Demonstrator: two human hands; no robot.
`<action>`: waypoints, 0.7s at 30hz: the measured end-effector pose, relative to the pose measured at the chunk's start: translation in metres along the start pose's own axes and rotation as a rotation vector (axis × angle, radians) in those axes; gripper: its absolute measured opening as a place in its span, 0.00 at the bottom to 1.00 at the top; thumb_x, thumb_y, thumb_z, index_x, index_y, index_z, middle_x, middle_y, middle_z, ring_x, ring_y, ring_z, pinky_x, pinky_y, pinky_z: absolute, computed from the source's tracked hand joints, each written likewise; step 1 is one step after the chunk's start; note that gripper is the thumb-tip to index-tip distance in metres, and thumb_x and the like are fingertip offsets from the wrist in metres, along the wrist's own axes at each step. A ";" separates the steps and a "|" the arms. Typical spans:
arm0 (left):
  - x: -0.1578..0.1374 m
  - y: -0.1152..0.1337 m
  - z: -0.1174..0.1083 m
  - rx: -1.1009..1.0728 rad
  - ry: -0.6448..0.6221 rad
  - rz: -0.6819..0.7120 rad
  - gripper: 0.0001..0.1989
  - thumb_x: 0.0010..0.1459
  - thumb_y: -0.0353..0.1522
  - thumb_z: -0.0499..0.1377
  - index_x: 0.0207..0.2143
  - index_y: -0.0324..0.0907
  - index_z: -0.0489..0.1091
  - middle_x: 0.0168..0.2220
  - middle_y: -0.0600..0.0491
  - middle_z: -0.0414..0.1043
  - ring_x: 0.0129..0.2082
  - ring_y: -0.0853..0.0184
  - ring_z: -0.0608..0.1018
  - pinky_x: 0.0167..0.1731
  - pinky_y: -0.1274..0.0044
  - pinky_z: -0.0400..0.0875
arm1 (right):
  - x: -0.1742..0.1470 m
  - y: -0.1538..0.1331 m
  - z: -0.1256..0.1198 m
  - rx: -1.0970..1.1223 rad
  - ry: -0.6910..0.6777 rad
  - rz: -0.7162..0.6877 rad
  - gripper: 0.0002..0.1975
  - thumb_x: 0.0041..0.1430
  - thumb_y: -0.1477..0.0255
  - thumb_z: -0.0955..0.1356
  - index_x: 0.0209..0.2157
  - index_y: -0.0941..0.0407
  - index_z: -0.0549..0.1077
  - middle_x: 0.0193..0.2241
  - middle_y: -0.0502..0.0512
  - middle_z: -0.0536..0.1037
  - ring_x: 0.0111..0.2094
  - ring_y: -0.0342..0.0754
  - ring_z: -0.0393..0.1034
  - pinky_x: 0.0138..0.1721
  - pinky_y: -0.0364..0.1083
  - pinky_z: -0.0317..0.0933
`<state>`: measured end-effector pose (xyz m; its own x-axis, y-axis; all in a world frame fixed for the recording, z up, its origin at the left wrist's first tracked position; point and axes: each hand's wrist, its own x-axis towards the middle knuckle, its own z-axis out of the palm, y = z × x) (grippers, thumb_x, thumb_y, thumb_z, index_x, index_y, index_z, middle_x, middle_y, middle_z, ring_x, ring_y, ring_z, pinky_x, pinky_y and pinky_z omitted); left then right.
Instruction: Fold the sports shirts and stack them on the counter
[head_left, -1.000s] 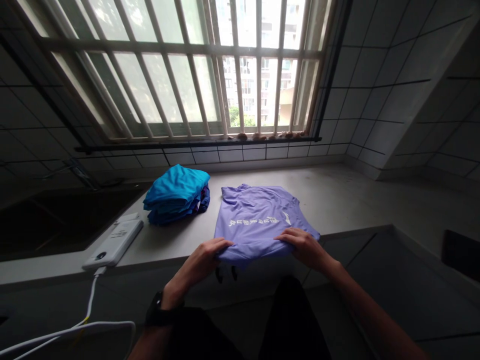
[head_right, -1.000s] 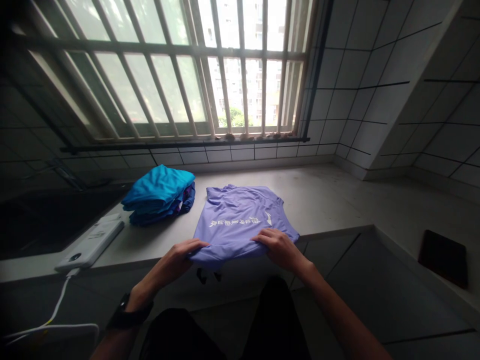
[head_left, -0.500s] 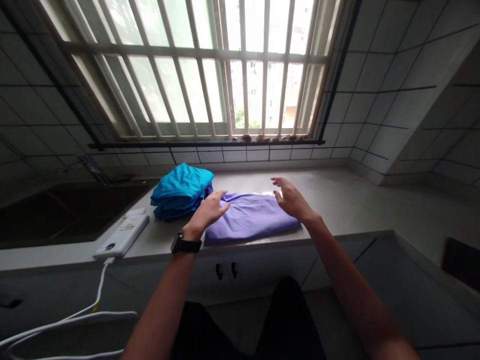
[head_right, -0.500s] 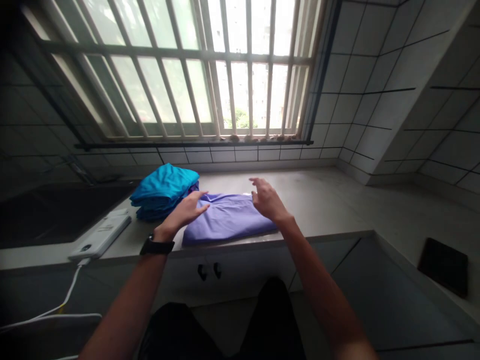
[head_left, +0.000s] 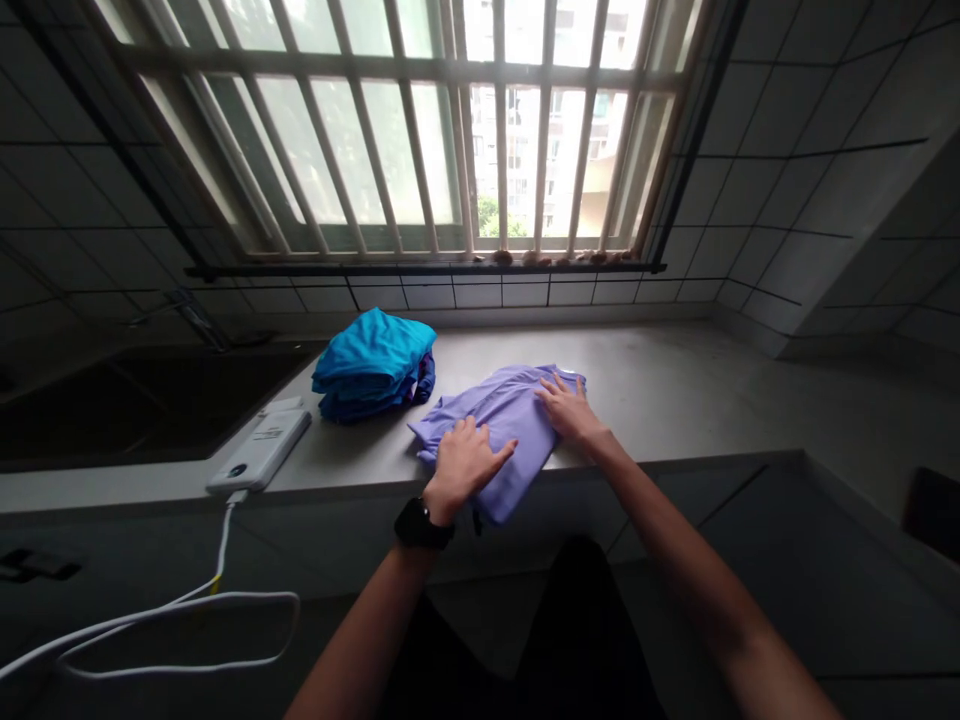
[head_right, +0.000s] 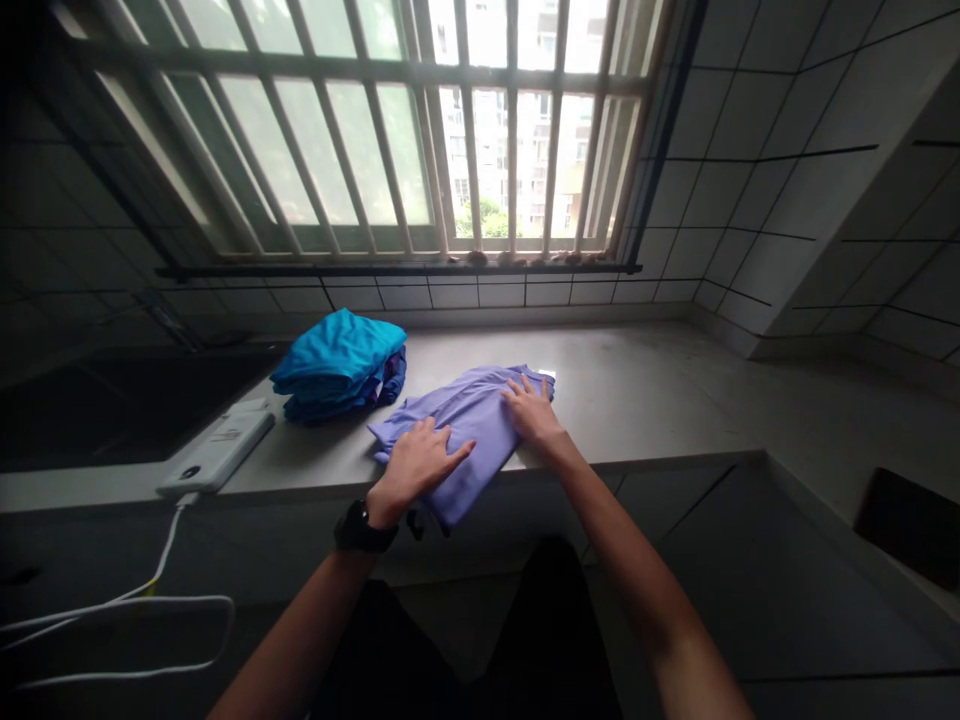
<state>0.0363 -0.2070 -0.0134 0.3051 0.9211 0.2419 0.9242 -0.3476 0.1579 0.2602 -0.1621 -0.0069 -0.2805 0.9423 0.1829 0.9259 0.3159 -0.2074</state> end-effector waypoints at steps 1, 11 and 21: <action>-0.006 0.001 -0.003 -0.006 0.007 0.048 0.29 0.68 0.52 0.52 0.48 0.38 0.80 0.49 0.35 0.77 0.53 0.45 0.77 0.53 0.57 0.72 | -0.008 -0.003 -0.001 0.045 0.037 -0.068 0.25 0.71 0.78 0.57 0.64 0.57 0.71 0.69 0.66 0.65 0.72 0.61 0.53 0.71 0.72 0.42; -0.065 -0.073 0.025 0.037 0.130 0.489 0.30 0.64 0.26 0.59 0.68 0.45 0.64 0.66 0.42 0.68 0.65 0.55 0.71 0.61 0.64 0.67 | -0.126 -0.022 0.067 -0.032 0.185 -0.427 0.39 0.61 0.79 0.70 0.71 0.48 0.60 0.72 0.62 0.61 0.73 0.61 0.52 0.71 0.68 0.45; -0.057 -0.068 -0.030 -0.181 0.144 0.498 0.16 0.64 0.23 0.56 0.50 0.44 0.75 0.42 0.49 0.82 0.41 0.63 0.82 0.45 0.72 0.74 | -0.108 -0.028 0.034 0.349 0.445 -0.497 0.19 0.60 0.82 0.65 0.49 0.53 0.76 0.40 0.56 0.83 0.41 0.52 0.78 0.44 0.49 0.70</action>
<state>-0.0506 -0.2414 -0.0087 0.6491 0.6089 0.4559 0.6181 -0.7716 0.1504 0.2559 -0.2690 -0.0533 -0.4465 0.5691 0.6905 0.5621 0.7788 -0.2783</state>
